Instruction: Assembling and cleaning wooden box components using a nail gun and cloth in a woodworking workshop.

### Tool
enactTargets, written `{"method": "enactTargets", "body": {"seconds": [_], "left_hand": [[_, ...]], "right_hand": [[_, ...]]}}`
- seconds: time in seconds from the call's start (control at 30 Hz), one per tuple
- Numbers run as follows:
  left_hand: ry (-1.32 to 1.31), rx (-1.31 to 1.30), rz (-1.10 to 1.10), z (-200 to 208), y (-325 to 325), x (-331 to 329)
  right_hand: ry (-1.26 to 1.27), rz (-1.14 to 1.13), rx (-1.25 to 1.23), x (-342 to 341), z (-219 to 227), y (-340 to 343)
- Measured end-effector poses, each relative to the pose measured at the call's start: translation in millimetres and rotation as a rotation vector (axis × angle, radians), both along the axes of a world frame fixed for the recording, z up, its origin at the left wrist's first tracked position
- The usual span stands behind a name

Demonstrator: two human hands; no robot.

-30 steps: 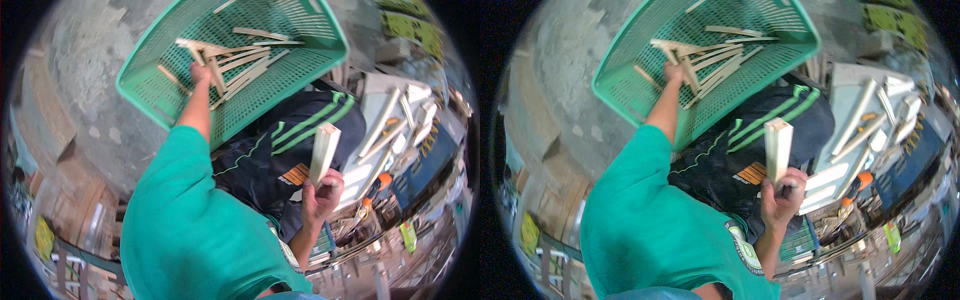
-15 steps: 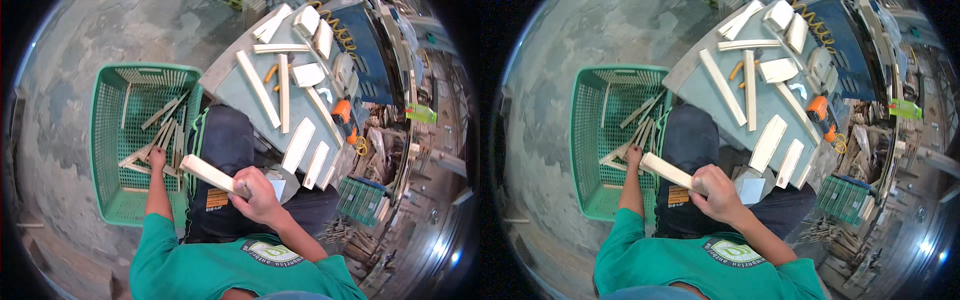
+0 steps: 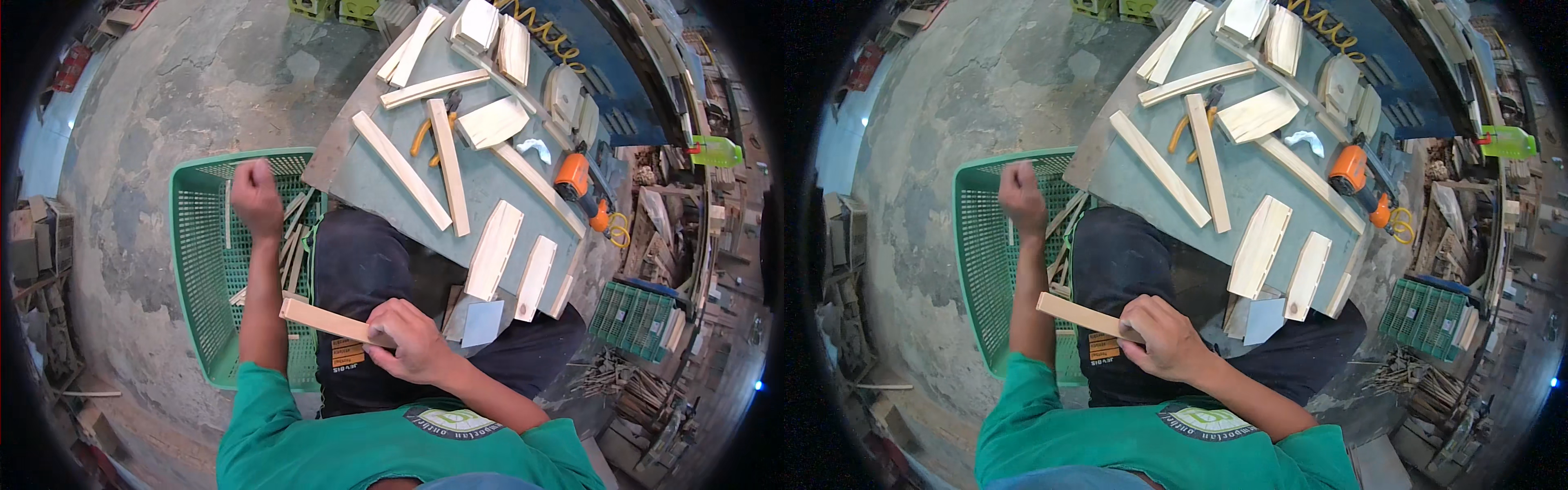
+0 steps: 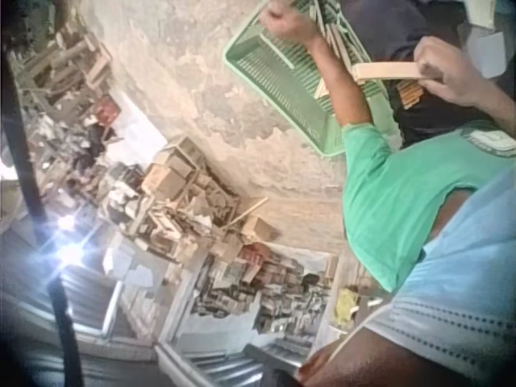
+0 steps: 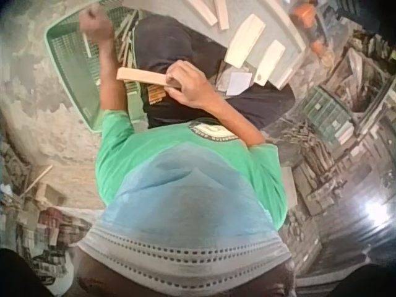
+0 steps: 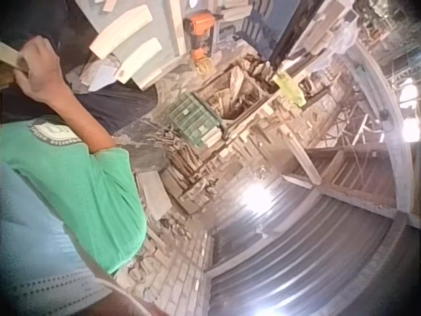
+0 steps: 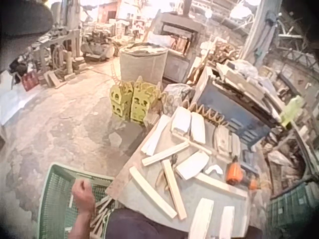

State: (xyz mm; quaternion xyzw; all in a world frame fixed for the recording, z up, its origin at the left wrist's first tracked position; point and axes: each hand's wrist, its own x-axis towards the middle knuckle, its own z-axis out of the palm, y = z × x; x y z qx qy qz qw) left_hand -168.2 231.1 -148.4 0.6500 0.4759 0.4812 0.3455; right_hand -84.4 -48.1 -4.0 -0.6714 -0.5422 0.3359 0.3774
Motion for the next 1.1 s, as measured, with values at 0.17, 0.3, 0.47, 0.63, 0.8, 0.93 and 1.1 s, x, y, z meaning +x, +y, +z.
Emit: {"method": "enactTargets", "body": {"seconds": [0.17,0.3,0.47,0.63,0.8,0.93,1.1], "left_hand": [[0.207,0.228,-0.514,70.8,32.1,88.8],[0.452,0.458,-0.596,70.1,36.0,136.5],[0.62,0.523,-0.65,87.3,31.1,145.5],[0.293,0.815,-0.534,152.7,6.4,111.4],[0.074,0.928,-0.509,219.9,-33.1,76.8],[-0.061,0.986,-0.542,251.9,-61.7,71.1],[-0.159,1.012,-0.575,274.4,-96.4,80.3]], "right_hand": [[-0.017,0.006,0.032,2.9,-0.5,-3.0],[-0.023,0.001,0.053,3.2,1.2,-4.6],[-0.023,-0.007,0.016,0.4,3.3,-9.8],[-0.032,-0.013,0.081,0.4,0.6,-15.8],[-0.164,-0.023,0.15,-1.2,4.7,-17.5],[-0.326,-0.037,0.241,-1.7,2.1,-14.6],[-0.357,-0.038,0.232,-6.1,12.0,-23.6]]}}
